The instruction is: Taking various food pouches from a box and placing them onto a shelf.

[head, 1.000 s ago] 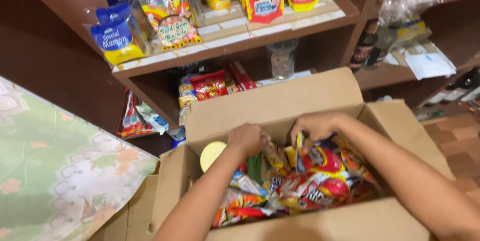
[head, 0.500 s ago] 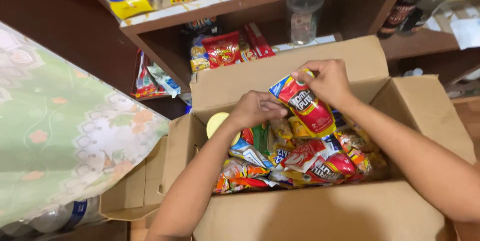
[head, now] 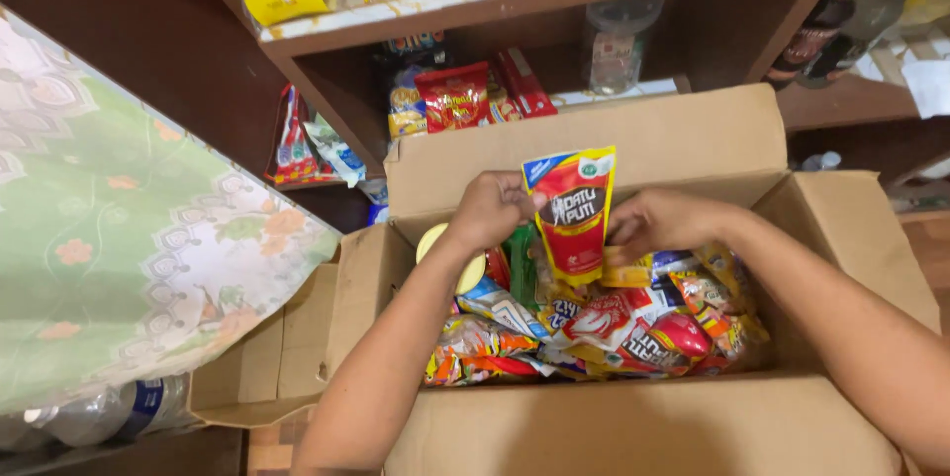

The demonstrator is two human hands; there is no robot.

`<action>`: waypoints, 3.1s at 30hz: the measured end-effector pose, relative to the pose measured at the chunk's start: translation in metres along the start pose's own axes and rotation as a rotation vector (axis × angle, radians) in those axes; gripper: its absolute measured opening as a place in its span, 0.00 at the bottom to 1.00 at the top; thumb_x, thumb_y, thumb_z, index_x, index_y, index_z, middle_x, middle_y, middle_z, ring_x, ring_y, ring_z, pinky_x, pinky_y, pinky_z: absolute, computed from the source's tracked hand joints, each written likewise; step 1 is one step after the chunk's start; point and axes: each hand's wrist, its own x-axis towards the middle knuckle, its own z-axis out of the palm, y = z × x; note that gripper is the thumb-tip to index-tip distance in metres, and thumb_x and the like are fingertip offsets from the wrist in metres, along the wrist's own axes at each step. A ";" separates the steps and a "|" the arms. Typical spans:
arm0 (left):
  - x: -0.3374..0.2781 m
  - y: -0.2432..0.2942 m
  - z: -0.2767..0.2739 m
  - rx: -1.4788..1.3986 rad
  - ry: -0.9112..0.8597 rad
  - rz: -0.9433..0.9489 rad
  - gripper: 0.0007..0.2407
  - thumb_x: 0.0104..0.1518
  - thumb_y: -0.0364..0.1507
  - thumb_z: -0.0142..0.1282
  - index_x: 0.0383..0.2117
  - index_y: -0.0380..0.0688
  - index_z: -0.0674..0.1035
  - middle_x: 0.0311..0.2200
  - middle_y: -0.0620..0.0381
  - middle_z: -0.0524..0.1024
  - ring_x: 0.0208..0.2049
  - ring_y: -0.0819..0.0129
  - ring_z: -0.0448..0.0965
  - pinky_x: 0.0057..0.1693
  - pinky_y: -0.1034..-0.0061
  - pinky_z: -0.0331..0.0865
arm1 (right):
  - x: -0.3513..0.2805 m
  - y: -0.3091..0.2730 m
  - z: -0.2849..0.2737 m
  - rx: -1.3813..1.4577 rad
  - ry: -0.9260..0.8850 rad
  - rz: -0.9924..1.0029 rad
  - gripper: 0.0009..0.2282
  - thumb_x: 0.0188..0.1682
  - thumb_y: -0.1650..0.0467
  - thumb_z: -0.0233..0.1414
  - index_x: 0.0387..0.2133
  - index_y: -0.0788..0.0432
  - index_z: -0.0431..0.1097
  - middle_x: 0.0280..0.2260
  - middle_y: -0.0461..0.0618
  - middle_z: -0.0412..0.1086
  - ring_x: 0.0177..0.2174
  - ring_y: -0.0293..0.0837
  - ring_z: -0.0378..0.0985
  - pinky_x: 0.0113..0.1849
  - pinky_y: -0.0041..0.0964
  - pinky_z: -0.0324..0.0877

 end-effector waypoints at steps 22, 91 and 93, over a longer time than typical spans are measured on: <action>-0.030 0.053 0.020 0.762 -0.313 0.027 0.24 0.34 0.45 0.74 0.40 0.55 0.84 0.32 0.54 0.84 0.35 0.56 0.83 0.44 0.64 0.75 | 0.020 0.009 0.030 0.267 -0.055 -0.055 0.28 0.27 0.69 0.72 0.46 0.57 0.75 0.42 0.47 0.82 0.42 0.38 0.81 0.48 0.37 0.74; -0.071 0.110 0.021 0.512 0.234 0.559 0.08 0.47 0.23 0.63 0.33 0.50 0.83 0.29 0.63 0.78 0.32 0.69 0.79 0.43 0.73 0.71 | -0.031 -0.059 0.032 1.221 0.235 -0.050 0.19 0.53 0.63 0.45 0.50 0.63 0.69 0.43 0.56 0.78 0.41 0.48 0.82 0.41 0.47 0.80; -0.069 0.119 0.012 0.425 0.191 0.587 0.11 0.48 0.22 0.64 0.37 0.49 0.82 0.33 0.60 0.78 0.36 0.69 0.80 0.45 0.73 0.72 | -0.032 -0.064 0.033 1.222 0.248 -0.121 0.17 0.51 0.68 0.47 0.53 0.60 0.67 0.46 0.54 0.75 0.43 0.48 0.80 0.42 0.50 0.79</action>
